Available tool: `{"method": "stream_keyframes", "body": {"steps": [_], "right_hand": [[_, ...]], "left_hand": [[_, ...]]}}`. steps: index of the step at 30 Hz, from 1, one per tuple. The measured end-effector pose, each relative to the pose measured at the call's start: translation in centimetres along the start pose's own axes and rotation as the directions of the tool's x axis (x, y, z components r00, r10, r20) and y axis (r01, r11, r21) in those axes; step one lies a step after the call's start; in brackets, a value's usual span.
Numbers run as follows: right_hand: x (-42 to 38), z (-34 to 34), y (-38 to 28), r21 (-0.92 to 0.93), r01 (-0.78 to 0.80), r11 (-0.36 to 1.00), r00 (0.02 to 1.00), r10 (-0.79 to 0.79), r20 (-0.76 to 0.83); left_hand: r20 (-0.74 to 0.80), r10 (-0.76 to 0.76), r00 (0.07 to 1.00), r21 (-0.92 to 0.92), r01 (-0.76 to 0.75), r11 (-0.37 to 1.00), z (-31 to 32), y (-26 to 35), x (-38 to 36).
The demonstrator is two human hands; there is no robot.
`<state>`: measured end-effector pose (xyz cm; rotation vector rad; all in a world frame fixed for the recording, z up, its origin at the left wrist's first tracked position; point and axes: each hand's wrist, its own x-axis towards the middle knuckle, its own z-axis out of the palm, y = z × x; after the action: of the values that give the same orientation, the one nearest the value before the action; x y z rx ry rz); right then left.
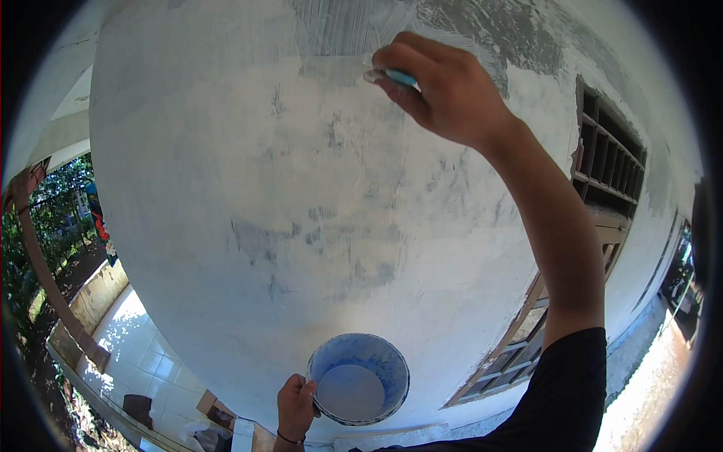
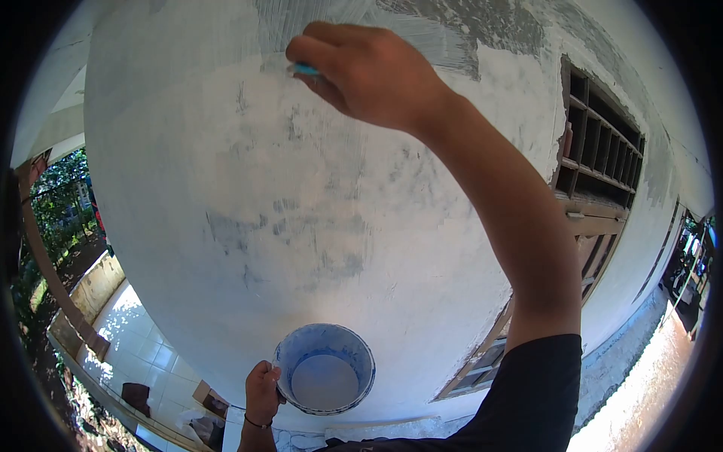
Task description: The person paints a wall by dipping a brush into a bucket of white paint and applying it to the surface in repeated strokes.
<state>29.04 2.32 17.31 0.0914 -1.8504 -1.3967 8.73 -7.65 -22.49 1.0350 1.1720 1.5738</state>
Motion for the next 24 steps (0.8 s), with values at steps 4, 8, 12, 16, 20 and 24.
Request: {"method": "stream_keyframes", "body": {"steps": [4, 8, 12, 16, 20, 24], "right_hand": [[-6.9, 1.9, -8.6, 0.008, 0.239, 0.971, 0.941, -0.234, 0.244], [-9.5, -0.3, -14.1, 0.374, -0.047, 0.926, 0.981, -0.027, 0.190], [-9.7, -5.0, -15.8, 0.596, -0.497, 0.631, 0.867, 0.338, 0.365], [-10.5, -8.8, -16.6, 0.724, -0.558, 0.404, 0.816, 0.428, 0.390], [-11.0, -10.0, -17.9, 0.766, -0.632, 0.117, 0.747, 0.356, 0.562], [-11.5, -9.0, -20.1, 0.728, -0.679, 0.094, 0.733, 0.124, 0.668]], "left_hand": [[0.008, -0.011, 1.000, 0.068, 0.011, 0.998, 0.0, 0.3, -0.4], [0.034, -0.017, 0.999, 0.014, 0.016, 1.000, 0.0, 0.0, -0.6], [0.077, 0.002, 0.997, 0.044, -0.006, 0.999, 0.3, 0.6, -0.8], [0.119, 0.044, 0.992, 0.026, -0.047, 0.999, -0.1, 0.4, -0.3], [0.121, 0.006, 0.993, 0.070, -0.014, 0.997, 0.3, 1.5, -0.1], [0.122, 0.242, 0.962, 0.171, -0.261, 0.950, 0.5, 2.0, 0.1]]}}
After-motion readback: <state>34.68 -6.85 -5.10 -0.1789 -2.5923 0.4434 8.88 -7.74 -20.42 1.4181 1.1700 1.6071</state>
